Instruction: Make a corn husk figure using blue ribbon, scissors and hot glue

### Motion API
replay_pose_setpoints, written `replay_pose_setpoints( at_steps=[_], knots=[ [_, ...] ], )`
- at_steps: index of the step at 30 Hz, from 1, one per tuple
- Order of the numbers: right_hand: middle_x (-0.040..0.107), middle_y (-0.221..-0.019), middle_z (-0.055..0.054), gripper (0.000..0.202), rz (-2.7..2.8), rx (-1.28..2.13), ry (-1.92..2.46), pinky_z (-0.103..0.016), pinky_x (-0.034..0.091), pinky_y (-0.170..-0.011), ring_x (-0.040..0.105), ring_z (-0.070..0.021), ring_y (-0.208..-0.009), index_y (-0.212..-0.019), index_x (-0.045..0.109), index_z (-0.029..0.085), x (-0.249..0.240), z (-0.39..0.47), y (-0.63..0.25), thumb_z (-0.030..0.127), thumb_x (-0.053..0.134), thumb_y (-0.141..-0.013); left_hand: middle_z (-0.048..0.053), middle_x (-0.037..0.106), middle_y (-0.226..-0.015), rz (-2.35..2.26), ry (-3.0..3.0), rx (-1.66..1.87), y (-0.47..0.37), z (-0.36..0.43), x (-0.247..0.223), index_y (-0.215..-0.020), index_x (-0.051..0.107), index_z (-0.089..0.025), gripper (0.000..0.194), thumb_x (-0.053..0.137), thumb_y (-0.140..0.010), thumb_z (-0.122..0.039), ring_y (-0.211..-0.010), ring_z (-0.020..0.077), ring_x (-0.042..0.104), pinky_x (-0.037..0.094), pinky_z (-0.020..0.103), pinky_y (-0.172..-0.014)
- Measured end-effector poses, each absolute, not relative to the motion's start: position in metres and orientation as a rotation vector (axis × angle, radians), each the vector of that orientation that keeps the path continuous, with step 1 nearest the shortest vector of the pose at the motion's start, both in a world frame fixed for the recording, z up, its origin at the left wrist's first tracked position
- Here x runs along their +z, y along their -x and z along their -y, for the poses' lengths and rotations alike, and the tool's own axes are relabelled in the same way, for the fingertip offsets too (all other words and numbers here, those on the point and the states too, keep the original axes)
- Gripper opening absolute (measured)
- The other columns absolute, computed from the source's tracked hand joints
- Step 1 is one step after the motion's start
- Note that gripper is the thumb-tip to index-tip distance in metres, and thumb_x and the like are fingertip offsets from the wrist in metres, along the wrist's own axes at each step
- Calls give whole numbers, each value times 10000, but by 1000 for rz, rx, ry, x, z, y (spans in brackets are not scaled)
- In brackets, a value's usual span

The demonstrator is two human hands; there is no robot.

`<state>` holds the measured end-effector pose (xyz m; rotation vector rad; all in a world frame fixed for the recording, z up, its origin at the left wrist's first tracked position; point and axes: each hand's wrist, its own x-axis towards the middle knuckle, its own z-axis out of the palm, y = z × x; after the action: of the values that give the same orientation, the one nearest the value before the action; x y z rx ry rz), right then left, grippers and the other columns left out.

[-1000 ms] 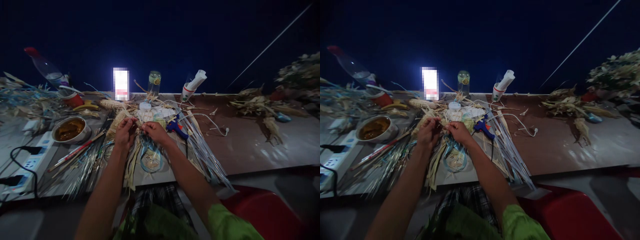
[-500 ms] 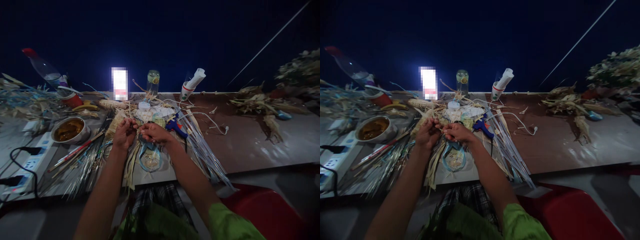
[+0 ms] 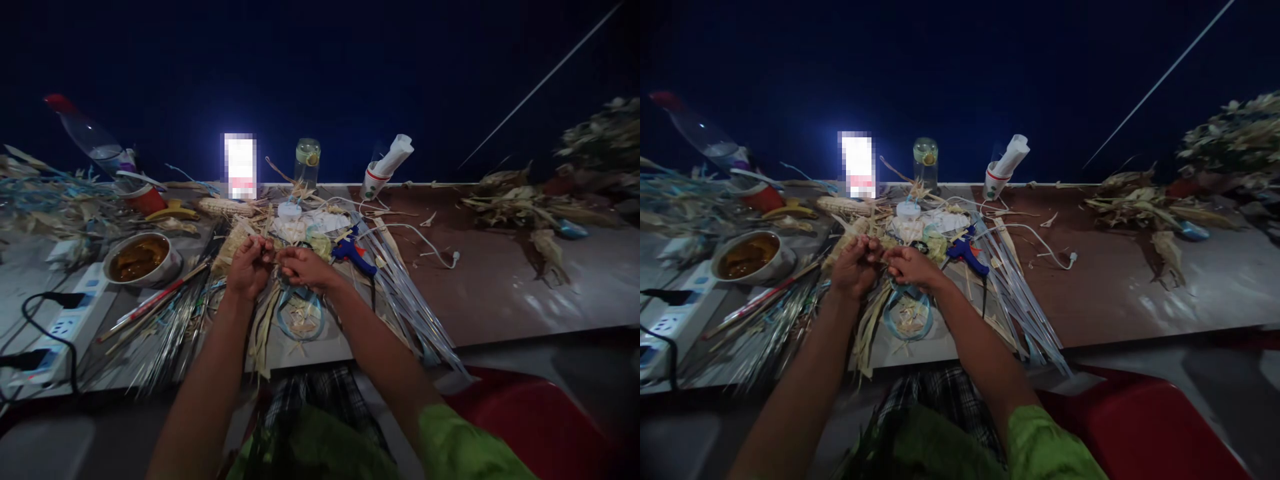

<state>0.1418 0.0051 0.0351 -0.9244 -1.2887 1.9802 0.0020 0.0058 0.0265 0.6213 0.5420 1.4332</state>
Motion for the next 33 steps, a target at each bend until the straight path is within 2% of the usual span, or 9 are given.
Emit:
replay_pose_setpoints(
  at_steps=[3,6,10,14,20,26,33],
  knots=[
    [353,-475,117,106,1309,1945,951,-148,162,-380,248,-20,-359,-870,482,191,37,-2,-141,190,467,-765,-9,551,-678,-541,-636,1458,-2,-6,26,-698,561,-152,242,767,-592,-223,-521,39,439,398,174,-512],
    [371,-506,100,83,1285,1828,1047,-152,194,-402,277,-18,-402,-780,490,173,38,-2,-140,253,503,-764,-8,551,-680,-539,-648,1431,-4,-5,26,-700,569,-153,238,767,-592,-230,-531,38,452,405,167,-518],
    [412,-525,96,293,1263,1763,1031,-168,207,-421,297,-11,-430,-687,486,159,37,-3,-139,357,691,-618,-4,551,-689,-553,-659,1391,-6,-4,26,-691,566,-154,254,775,-577,-242,-549,44,466,401,161,-503],
    [449,-519,91,344,1143,1836,1043,-182,191,-408,324,-16,-422,-675,513,153,35,-6,-139,346,752,-521,-13,538,-676,-564,-672,1413,-6,-4,26,-681,547,-164,274,774,-578,-278,-516,46,441,413,191,-507],
    [384,-472,103,342,912,1932,929,-181,150,-383,257,-4,-383,-642,503,150,31,-11,-140,361,750,-533,-11,547,-687,-581,-665,1400,-4,-3,28,-701,545,-160,253,759,-609,-257,-574,54,503,423,176,-530],
    [387,-460,93,371,932,1847,925,-183,171,-402,285,-4,-399,-580,500,137,28,-12,-141,405,750,-522,1,557,-677,-646,-655,1406,-3,-3,27,-693,552,-159,253,768,-595,-245,-608,74,536,442,172,-524],
    [437,-475,83,301,1151,1882,953,-191,212,-428,343,-27,-416,-652,541,141,34,-13,-153,364,713,-549,14,578,-677,-621,-661,1402,-2,-4,25,-681,586,-146,207,761,-596,-215,-595,66,535,473,169,-553]
  ],
)
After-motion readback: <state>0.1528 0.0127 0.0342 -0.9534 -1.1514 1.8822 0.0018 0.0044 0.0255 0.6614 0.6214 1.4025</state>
